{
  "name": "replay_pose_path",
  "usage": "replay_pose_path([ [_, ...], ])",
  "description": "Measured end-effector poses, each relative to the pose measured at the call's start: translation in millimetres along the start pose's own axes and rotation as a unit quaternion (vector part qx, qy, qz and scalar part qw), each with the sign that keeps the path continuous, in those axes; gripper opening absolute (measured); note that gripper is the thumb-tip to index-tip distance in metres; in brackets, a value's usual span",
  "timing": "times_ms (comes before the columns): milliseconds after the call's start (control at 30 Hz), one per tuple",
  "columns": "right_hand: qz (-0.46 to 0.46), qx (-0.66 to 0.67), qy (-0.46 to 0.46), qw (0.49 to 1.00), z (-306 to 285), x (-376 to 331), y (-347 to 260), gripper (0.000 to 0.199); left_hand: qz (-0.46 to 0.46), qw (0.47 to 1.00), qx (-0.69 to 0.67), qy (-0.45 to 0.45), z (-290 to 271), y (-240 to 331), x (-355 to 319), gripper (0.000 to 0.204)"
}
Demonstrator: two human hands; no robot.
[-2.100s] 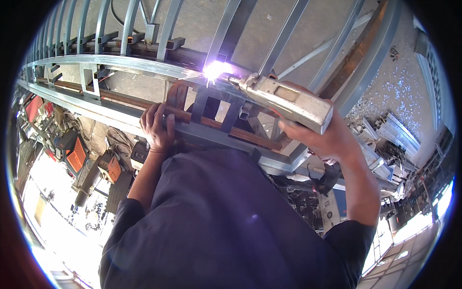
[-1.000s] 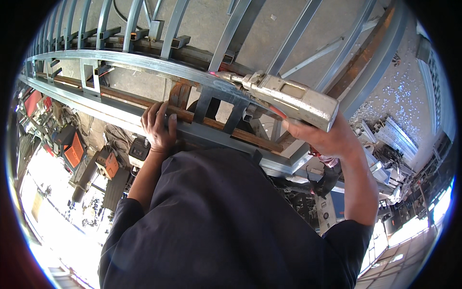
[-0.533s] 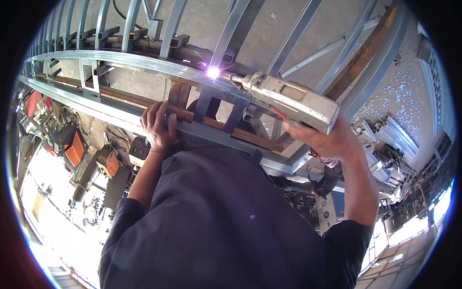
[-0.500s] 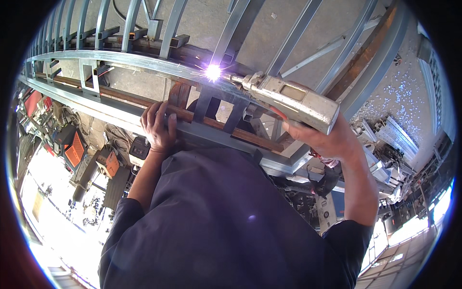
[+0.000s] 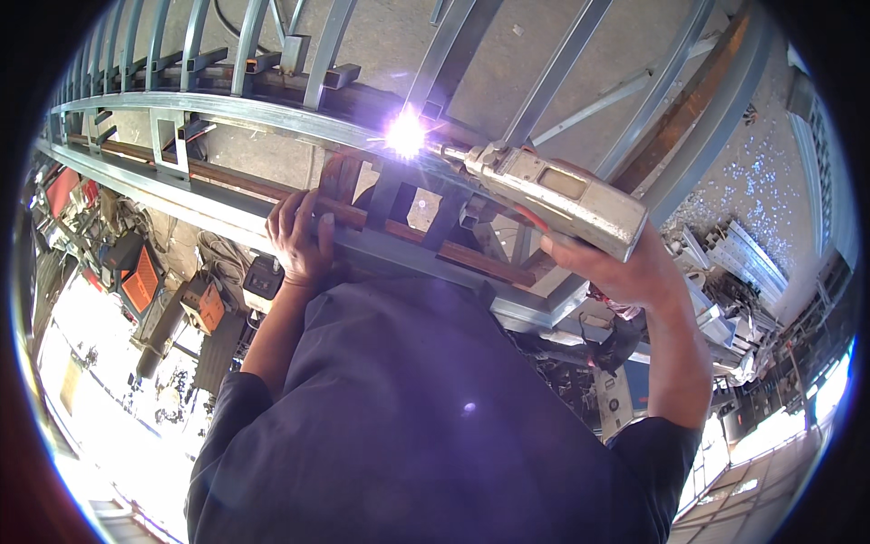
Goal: The person welds multiple joints on a large metal frame structure using a handheld welding torch. The person moves along the frame, positioning the torch at various intersections and applying welds while holding the frame steady with the other hand.
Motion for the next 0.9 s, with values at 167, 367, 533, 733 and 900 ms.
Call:
replay_pose_path([
  [167, -0.001, 0.013, -0.003, 1.000, 0.9, 1.1, 0.5, 0.057, -0.001, 1.000, -0.002, 0.001, -0.4, 0.3, -0.1, 0.046],
  [367, -0.031, 0.011, -0.003, 0.999, 1.6, 0.6, -1.9, 0.056, 0.002, 1.000, -0.003, 0.002, -1.4, 1.7, 1.7, 0.046],
  [533, -0.043, -0.001, -0.005, 0.999, 1.6, 0.5, -3.9, 0.056, 0.005, 1.000, 0.001, 0.000, -1.4, 0.8, 1.0, 0.046],
  [733, -0.017, 0.000, 0.008, 1.000, 1.9, -2.5, -3.1, 0.053, 0.003, 1.000, -0.001, -0.001, -2.4, 1.3, 1.1, 0.046],
  [900, 0.018, 0.082, 0.081, 0.993, -13.4, -22.5, 7.8, 0.045, 0.008, 1.000, 0.001, 0.014, 0.3, -1.5, -1.2, 0.045],
])
Point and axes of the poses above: each hand's wrist, its own x-axis towards the middle knuckle, its own z-axis out of the palm, y = z × x, the point moved 2 cm from there along x, towards the middle knuckle
